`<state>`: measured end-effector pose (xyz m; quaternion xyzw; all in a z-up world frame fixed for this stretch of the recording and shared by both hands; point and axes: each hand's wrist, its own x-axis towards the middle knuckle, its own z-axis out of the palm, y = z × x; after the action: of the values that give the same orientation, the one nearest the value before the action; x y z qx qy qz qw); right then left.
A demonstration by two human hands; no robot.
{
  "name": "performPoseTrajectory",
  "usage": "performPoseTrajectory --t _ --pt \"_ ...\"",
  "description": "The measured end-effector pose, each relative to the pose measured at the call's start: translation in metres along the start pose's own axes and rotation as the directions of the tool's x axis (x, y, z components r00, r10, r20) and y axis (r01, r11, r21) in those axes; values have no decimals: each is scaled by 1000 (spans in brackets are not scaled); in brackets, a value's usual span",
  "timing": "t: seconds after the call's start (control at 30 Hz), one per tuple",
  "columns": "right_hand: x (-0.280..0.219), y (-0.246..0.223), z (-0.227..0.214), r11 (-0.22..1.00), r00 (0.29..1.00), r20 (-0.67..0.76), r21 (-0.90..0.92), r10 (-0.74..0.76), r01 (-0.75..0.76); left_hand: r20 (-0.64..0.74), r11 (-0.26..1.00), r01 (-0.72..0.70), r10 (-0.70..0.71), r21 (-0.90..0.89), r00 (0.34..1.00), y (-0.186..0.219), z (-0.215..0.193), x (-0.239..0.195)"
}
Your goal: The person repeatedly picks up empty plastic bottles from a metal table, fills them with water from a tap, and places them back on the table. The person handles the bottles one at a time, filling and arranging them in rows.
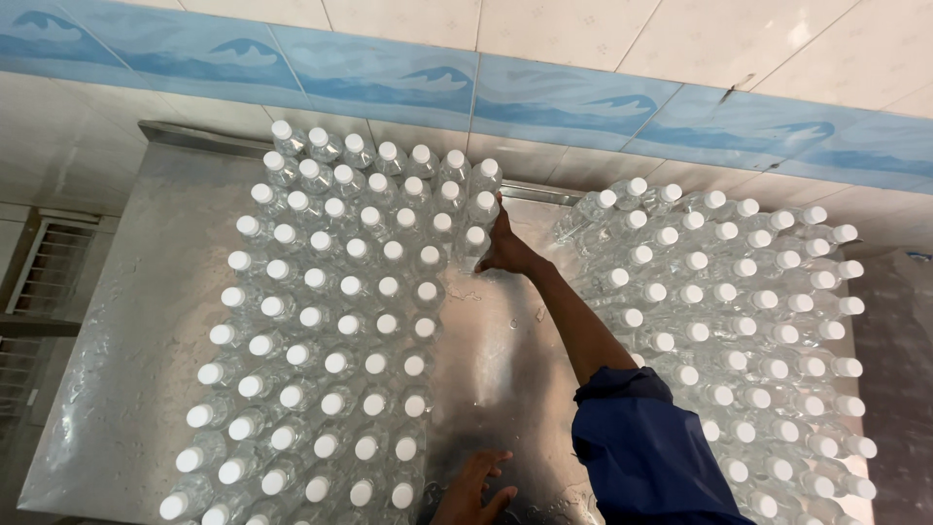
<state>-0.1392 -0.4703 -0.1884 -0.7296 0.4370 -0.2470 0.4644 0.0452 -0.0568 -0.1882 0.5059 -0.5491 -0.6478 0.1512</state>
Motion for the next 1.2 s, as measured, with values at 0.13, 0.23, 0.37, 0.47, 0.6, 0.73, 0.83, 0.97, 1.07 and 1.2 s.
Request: performPoseTrajectory --t 0.13,0.23,0.37,0.47,0.6,0.73,0.83,0.97,1.07,1.2 --pt "-1 -2 -1 999 999 -7 -12 -44 44 -9 1000 26 -25 17 1000 -2 6 6" --pt "0 -3 -2 990 1000 16 -137 -19 21 -48 1000 16 -15 18 999 -3 11 9" --pt "1 -2 -2 995 999 41 -92 -28 32 35 993 111 -110 -35 993 -3 14 6" --pt "3 -2 -4 999 999 52 -46 13 -11 42 995 94 -93 -22 995 -5 14 6" --pt "5 -1 -2 995 998 40 -97 44 -40 -36 999 31 -32 -20 999 -7 22 12" --pt "0 4 -2 979 985 1 -110 -173 172 2 998 -27 26 53 1000 -2 24 10" --pt "-6 1 -5 990 992 6 -58 -128 128 7 1000 -18 18 -1 1000 1 18 7" --pt "-11 -7 7 1000 998 -55 -5 15 -16 -13 997 69 -70 -30 997 0 15 -4" --pt "-15 -13 15 996 990 -109 46 87 -82 -14 996 83 -84 -36 996 0 15 -10" --pt "-16 -20 20 990 977 -166 76 134 -122 -87 999 -53 53 3 995 -3 19 -9"
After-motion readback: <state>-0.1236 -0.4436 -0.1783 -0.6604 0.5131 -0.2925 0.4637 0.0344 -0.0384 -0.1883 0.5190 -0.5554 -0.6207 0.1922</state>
